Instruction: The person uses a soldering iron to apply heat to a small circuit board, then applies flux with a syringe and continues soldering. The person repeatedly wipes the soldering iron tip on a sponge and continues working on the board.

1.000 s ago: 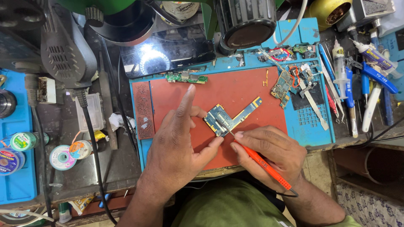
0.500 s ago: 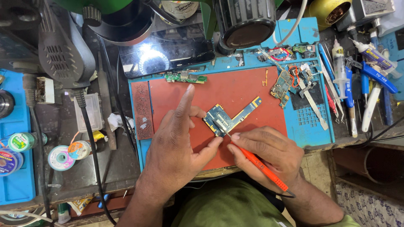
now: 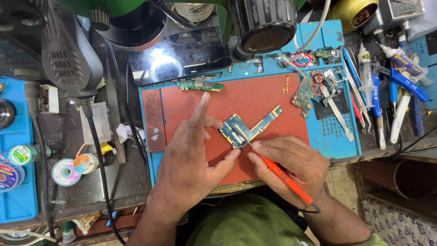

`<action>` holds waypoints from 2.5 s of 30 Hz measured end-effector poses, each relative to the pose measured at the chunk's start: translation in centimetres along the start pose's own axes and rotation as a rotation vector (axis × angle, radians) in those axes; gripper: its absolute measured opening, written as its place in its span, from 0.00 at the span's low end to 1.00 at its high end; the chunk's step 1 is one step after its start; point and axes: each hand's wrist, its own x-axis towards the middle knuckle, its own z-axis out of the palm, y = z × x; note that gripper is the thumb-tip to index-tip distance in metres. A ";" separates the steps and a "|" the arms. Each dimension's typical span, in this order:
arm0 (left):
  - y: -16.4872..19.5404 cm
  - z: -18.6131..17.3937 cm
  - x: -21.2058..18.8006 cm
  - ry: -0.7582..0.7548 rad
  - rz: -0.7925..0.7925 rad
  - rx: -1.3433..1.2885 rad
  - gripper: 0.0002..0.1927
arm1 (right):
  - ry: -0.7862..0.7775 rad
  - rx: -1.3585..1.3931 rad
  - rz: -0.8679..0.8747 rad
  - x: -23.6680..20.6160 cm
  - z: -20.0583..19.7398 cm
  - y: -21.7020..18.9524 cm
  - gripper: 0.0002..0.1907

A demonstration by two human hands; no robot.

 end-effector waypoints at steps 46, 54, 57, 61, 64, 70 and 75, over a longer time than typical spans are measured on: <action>1.0 0.3 0.5 0.011 -0.028 0.085 0.59 | 0.514 -0.663 0.039 -3.6 -11.3 13.1 0.12; 0.9 0.2 0.4 0.009 0.031 0.101 0.58 | 0.676 0.192 -0.020 -6.5 -8.4 9.6 0.15; 0.9 0.3 0.4 0.008 0.042 0.104 0.57 | 0.622 0.381 0.064 -6.4 -5.8 7.7 0.13; 0.8 0.0 0.2 0.001 0.061 0.049 0.55 | 0.546 0.573 0.162 -5.7 -3.4 5.8 0.11; 0.8 -0.5 0.1 -0.030 0.047 -0.001 0.55 | 0.477 0.541 0.179 -5.2 -2.8 5.1 0.11; 0.9 -0.9 0.1 -0.074 0.081 -0.016 0.55 | 0.385 0.477 0.153 -5.0 -2.4 4.5 0.13; 0.9 -1.0 0.2 -0.090 0.142 0.007 0.54 | 0.373 0.486 0.200 -4.7 -2.6 4.7 0.11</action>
